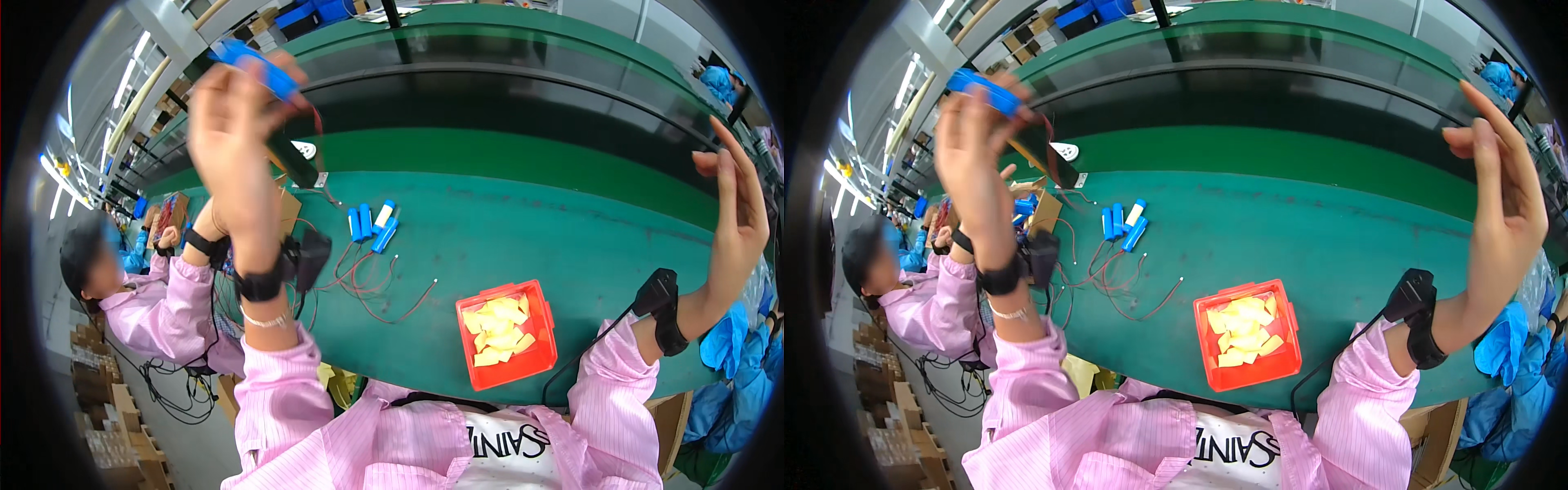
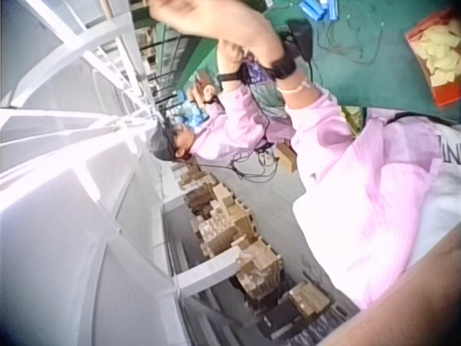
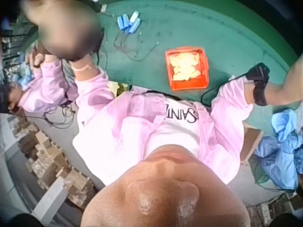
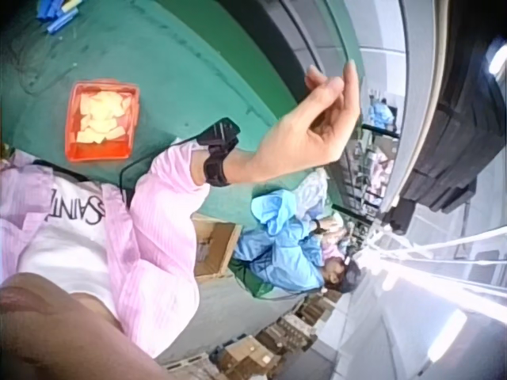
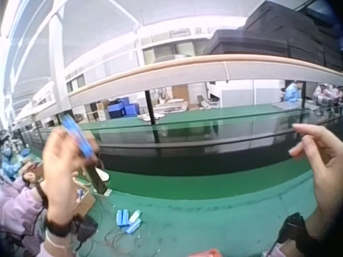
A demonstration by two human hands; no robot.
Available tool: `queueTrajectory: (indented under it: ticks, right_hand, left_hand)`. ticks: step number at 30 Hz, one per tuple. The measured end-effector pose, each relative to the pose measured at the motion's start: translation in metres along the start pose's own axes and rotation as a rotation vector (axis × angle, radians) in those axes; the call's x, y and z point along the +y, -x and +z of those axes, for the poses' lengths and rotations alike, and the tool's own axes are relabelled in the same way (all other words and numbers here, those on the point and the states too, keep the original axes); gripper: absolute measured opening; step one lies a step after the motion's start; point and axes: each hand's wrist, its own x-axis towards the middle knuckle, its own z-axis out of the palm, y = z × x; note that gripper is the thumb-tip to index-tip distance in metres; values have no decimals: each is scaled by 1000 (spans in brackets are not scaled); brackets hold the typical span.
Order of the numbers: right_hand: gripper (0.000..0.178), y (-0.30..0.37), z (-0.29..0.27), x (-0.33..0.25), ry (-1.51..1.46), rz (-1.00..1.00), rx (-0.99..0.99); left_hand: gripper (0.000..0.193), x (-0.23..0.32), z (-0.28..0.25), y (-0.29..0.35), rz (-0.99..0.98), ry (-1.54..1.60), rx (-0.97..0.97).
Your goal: Assembling small electronic components by inserting a cylindrical blue battery or capacitor into a white plastic housing.
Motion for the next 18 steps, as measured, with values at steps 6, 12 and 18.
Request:
queueTrajectory:
  ticks: [6, 12, 18]
  right_hand:
    - [23, -5, 26, 2, -211, 71, -1]
    - [24, -9, 58, 9, -504, 143, 4]
    - [36, -7, 72, 17, -796, 256, -219]
  left_hand:
    - [28, 4, 56, -40, 244, 278, 123]
    - [20, -15, 170, 5, -24, 365, -401]
    - [28, -33, 212, 36, -66, 356, -430]
